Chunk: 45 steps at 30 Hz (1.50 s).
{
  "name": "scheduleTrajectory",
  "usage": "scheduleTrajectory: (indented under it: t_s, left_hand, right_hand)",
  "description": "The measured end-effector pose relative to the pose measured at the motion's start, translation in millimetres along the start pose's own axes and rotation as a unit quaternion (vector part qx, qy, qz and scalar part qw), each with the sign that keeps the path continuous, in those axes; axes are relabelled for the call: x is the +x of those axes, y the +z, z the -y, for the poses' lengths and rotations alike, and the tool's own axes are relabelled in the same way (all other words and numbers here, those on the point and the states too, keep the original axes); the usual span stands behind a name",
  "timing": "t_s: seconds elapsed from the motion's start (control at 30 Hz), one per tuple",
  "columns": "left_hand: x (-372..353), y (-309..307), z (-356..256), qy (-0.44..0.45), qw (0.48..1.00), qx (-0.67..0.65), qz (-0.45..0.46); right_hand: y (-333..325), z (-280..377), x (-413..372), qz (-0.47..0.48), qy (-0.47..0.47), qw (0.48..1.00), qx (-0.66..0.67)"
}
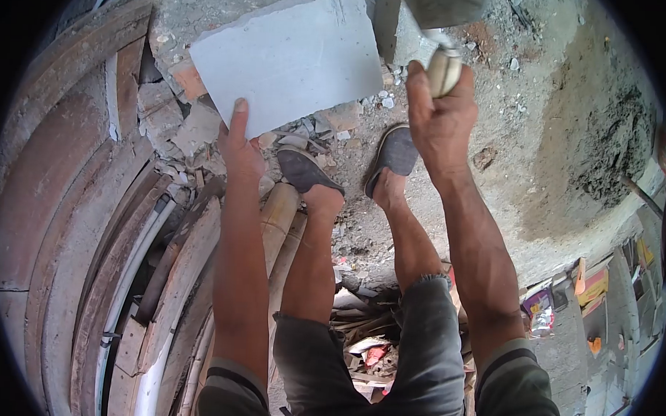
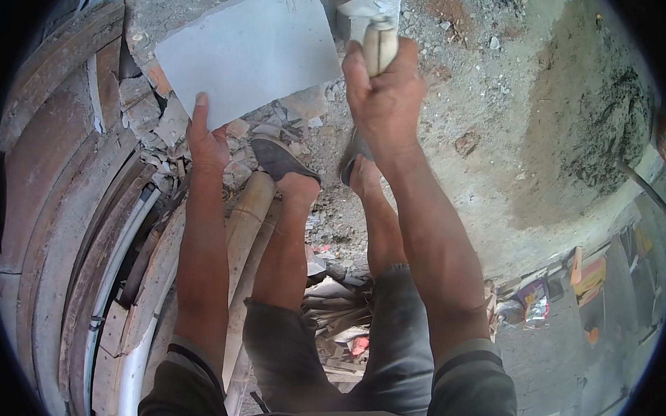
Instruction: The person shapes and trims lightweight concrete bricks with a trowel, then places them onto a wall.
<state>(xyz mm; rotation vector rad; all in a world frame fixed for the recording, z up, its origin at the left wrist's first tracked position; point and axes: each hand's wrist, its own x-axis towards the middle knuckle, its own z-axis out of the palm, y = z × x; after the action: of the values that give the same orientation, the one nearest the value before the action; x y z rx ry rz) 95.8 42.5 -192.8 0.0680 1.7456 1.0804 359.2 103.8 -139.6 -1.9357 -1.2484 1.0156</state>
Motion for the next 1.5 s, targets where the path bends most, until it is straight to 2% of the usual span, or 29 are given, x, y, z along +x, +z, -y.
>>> scheduleTrajectory:
  t_s: [0.03,0.1,0.13,0.2,0.23,0.3,0.33,0.37,0.43,0.5,0.57,0.6,0.63,0.7,0.73,0.77,0.87,0.9,0.97,1.0,1.1,1.13,1.17,1.23,1.3,1.33,1.37,1.43,1.5]
  left_hand:
    - [-0.7,1.1,0.3,0.001,1.000,-0.003,0.002]
    - [-0.2,1.6,-2.1,-0.006,1.000,0.001,0.017]
    - [1.4,4.3,-4.0,-0.002,1.000,0.001,0.015]
    - [-3.0,2.1,-1.9,0.015,1.000,0.014,0.001]
    - [-4.8,-1.0,-1.3,0.010,1.000,0.018,0.000]
    - [-1.6,0.7,-1.3,0.010,1.000,0.010,0.008]
    - [-2.7,-0.3,-0.6,0.008,1.000,0.007,0.009]
    - [-2.6,-0.7,-1.4,0.004,1.000,-0.006,0.023]
    - [1.1,2.6,-1.7,0.003,0.999,-0.015,0.041]
    - [2.3,-1.3,1.2,0.021,1.000,0.004,0.017]
    - [-1.8,-5.1,0.5,0.008,1.000,0.013,0.005]
    - [-0.6,-1.9,0.2,0.004,1.000,0.010,0.000]
    - [-0.8,-2.6,1.7,0.002,1.000,0.010,0.002]
    - [1.8,-0.8,1.1,0.017,1.000,-0.004,0.025]
    - [2.8,1.6,0.8,0.019,0.999,-0.004,0.030]
    - [4.0,2.4,1.4,0.019,0.999,0.000,0.026]
    - [0.4,-5.4,1.0,0.008,1.000,0.015,0.008]
    - [1.9,-2.8,1.4,0.007,1.000,0.015,0.008]
    - [6.0,-10.2,6.6,0.005,1.000,0.012,0.015]
    - [6.9,-5.0,3.6,0.008,1.000,0.007,0.022]
    - [2.6,0.9,-1.8,0.023,0.999,0.016,0.037]
    - [0.1,-3.3,-2.7,0.020,0.999,0.022,0.029]
    - [-0.3,-3.6,-1.8,0.016,0.999,0.024,0.021]
    - [4.8,-3.4,2.4,0.017,0.999,0.022,0.017]
    - [8.0,-5.0,6.6,0.025,1.000,0.001,0.014]
    - [7.4,-0.7,5.0,0.027,0.999,-0.001,0.019]
    - [6.0,-0.2,2.2,0.019,0.999,0.008,0.024]
    - [6.6,-1.7,-3.7,0.018,1.000,0.017,0.014]
    - [2.9,-2.1,-4.5,0.001,0.999,0.035,0.001]
  right_hand:
    - [0.6,-10.0,5.0,0.141,0.043,0.971,-0.187]
    - [-3.7,-22.7,10.1,0.202,0.002,0.937,-0.285]
    - [-8.4,-3.5,13.9,0.202,-0.001,0.938,-0.282]
    - [-25.2,30.2,10.2,0.150,0.074,0.980,-0.112]
    - [-21.0,28.6,3.5,0.152,0.080,0.979,-0.112]
    - [-6.8,18.2,-6.4,-0.018,0.018,0.999,0.039]
    - [0.2,3.2,-4.7,0.031,0.014,0.999,-0.039]
    - [-2.3,-10.0,-2.0,0.028,0.011,0.999,-0.041]
    - [-4.6,-2.2,5.8,0.196,0.026,0.944,-0.266]
    - [-16.8,19.4,3.8,0.197,0.032,0.949,-0.243]
    - [-21.6,41.0,-5.0,0.077,0.116,0.990,-0.029]
    - [-12.0,33.5,-12.2,-0.004,0.069,0.998,-0.011]
    - [-5.2,12.9,-18.2,-0.006,0.069,0.998,-0.013]
    - [5.2,-14.6,-15.1,0.181,0.042,0.947,-0.261]
    - [2.2,-16.4,-13.8,0.179,0.040,0.947,-0.262]
    - [-3.4,-18.1,-13.1,0.176,0.037,0.948,-0.261]
    - [-22.1,20.4,-20.0,0.101,0.104,0.987,-0.073]
    - [-16.4,14.3,-25.2,0.099,0.106,0.987,-0.074]
    - [-0.2,-13.8,-39.1,0.030,0.072,0.997,-0.020]
    - [-0.9,-18.7,-30.7,0.185,0.060,0.944,-0.265]
    - [-15.9,-17.4,-28.1,0.184,0.081,0.957,-0.209]
    - [-19.2,-8.4,-31.0,0.143,0.065,0.976,-0.154]
    - [-19.0,2.7,-38.5,0.147,0.074,0.974,-0.153]
    - [-10.2,21.6,-43.5,-0.021,0.118,0.992,0.041]
    - [2.6,-17.6,-49.9,-0.027,0.125,0.991,0.029]
    - [1.4,-30.2,-46.6,0.067,0.102,0.986,-0.112]
    - [-0.2,-41.9,-46.6,0.159,0.081,0.952,-0.249]
    - [-13.5,-7.9,-38.7,0.174,0.096,0.953,-0.227]
    - [-22.7,21.7,-45.2,0.083,0.191,0.977,-0.045]
